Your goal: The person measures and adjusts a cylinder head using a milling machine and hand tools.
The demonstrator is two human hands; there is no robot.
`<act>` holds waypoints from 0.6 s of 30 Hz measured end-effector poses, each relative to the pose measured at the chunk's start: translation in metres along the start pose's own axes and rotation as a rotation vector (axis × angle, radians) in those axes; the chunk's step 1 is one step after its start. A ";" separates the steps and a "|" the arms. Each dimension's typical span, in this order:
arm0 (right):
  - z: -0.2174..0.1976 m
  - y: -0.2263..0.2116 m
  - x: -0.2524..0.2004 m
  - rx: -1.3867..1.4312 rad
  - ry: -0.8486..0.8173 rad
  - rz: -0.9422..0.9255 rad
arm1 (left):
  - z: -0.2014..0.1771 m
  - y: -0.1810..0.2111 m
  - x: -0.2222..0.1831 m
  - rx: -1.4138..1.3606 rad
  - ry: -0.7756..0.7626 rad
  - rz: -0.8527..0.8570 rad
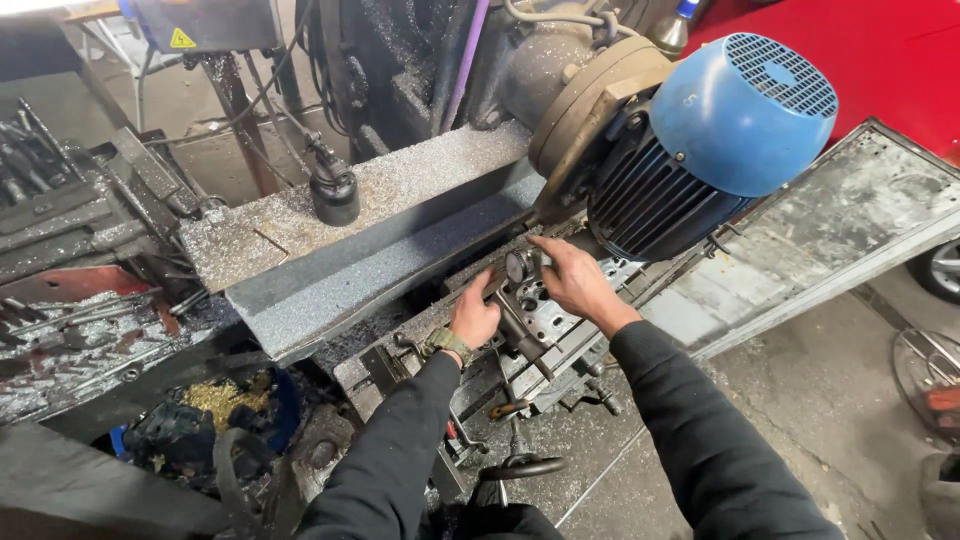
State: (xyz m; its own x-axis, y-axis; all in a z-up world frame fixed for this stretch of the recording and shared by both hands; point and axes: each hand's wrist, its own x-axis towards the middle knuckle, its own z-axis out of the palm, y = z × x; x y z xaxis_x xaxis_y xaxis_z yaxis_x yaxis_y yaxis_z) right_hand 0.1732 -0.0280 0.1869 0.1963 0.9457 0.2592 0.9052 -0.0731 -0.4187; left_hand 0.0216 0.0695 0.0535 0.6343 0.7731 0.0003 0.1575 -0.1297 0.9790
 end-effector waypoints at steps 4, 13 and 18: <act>-0.003 -0.007 0.012 -0.059 0.027 -0.107 | 0.006 -0.017 0.018 -0.148 -0.008 0.224; -0.004 -0.005 0.025 -0.270 -0.074 -0.071 | 0.003 -0.004 0.027 -0.127 -0.092 0.060; -0.011 -0.013 0.017 -0.262 -0.081 -0.132 | 0.006 -0.013 0.026 -0.297 -0.171 0.127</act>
State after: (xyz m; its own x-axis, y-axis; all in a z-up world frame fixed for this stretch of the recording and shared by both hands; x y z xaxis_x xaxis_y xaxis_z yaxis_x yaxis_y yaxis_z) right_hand 0.1688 -0.0142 0.2067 0.0490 0.9739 0.2218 0.9894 -0.0168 -0.1445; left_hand 0.0404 0.0878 0.0395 0.7558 0.6444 0.1166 -0.1419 -0.0127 0.9898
